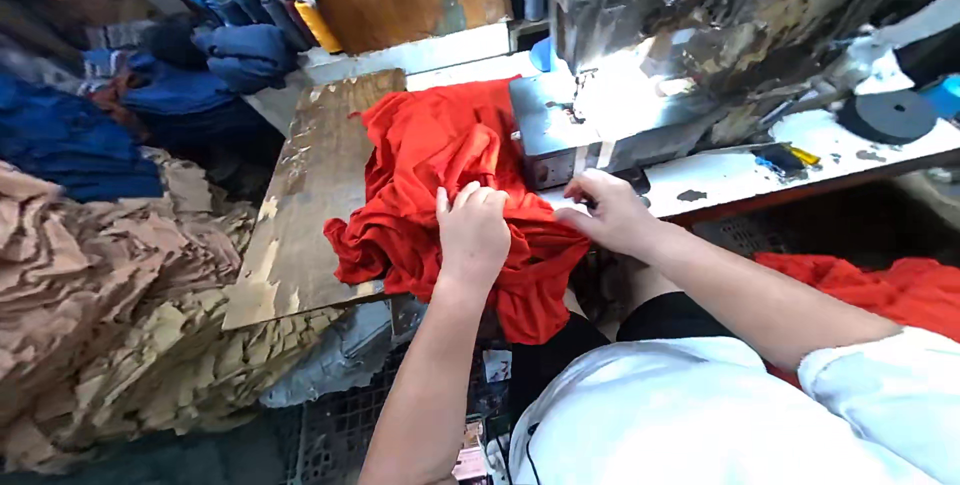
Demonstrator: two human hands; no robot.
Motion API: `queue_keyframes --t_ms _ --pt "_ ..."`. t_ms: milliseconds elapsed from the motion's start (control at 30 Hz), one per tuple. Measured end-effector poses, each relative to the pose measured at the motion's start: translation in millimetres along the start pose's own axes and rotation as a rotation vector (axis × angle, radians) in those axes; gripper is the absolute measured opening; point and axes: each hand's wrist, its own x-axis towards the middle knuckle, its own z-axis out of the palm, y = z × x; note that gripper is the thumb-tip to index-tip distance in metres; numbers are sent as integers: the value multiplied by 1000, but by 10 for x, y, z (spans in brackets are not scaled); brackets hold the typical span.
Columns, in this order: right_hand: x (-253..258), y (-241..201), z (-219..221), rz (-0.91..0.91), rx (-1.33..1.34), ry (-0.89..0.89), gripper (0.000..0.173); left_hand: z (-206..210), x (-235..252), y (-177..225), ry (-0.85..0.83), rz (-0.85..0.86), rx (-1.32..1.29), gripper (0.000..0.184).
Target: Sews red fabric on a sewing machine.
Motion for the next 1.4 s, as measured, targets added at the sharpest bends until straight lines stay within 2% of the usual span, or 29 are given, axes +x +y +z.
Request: queue_keyframes --t_ms 33,67,133,167,233,300,333,400,433,500,567,600,633,700,767,900,933,1033,1100,1200,1400 --pt "46 -97 50 -108 -16 77 42 -16 25 14 64 39 -5 30" --pt "106 -175 100 -190 -41 106 40 -63 45 34 95 69 -18 30" --pt "227 -179 182 -337 -87 163 15 -191 36 28 110 106 -65 33" --pt "276 -150 150 -359 -95 180 10 -261 24 -21 108 116 -101 35" --pt "349 -74 -35 -336 -74 182 12 -392 11 -190 102 125 -236 33" --pt "382 -60 -204 -305 -10 186 11 -423 46 -389 155 120 -522 27" --pt "387 -88 -235 -305 37 186 10 -411 103 -444 192 135 -745 24" --pt "382 -173 -213 -336 195 166 12 -367 300 -409 243 158 -1159 23" --pt "382 -210 -179 -372 270 166 17 -352 428 -329 283 174 -1224 23" --pt "373 -251 -126 -434 379 165 30 -333 714 -120 454 258 -1092 22" --pt "322 -211 -92 -427 419 151 32 -320 991 2 606 374 -668 15" --pt "288 -142 -65 -377 430 145 28 -304 1122 53 619 410 -465 17" --pt "246 -56 -36 -289 446 140 24 -252 1230 99 557 418 -322 20" --pt "112 103 -36 -45 499 89 26 -65 1366 208 294 345 -184 20" --pt "-50 210 -121 154 599 25 28 81 1465 310 46 186 -167 24" --pt "-159 353 -358 333 833 43 23 52 1776 366 -163 -56 -174 33" --pt "-120 380 -407 346 853 60 22 79 1872 364 -163 -60 -173 32" --pt "66 488 -408 320 823 139 21 262 2117 369 9 56 -178 30" --pt "165 523 -365 303 776 170 21 359 2229 348 85 105 -269 31" --pt "207 527 -285 288 729 197 22 410 2282 284 61 150 -238 35" --pt "196 507 -255 276 683 223 22 377 2263 350 27 61 -210 36"
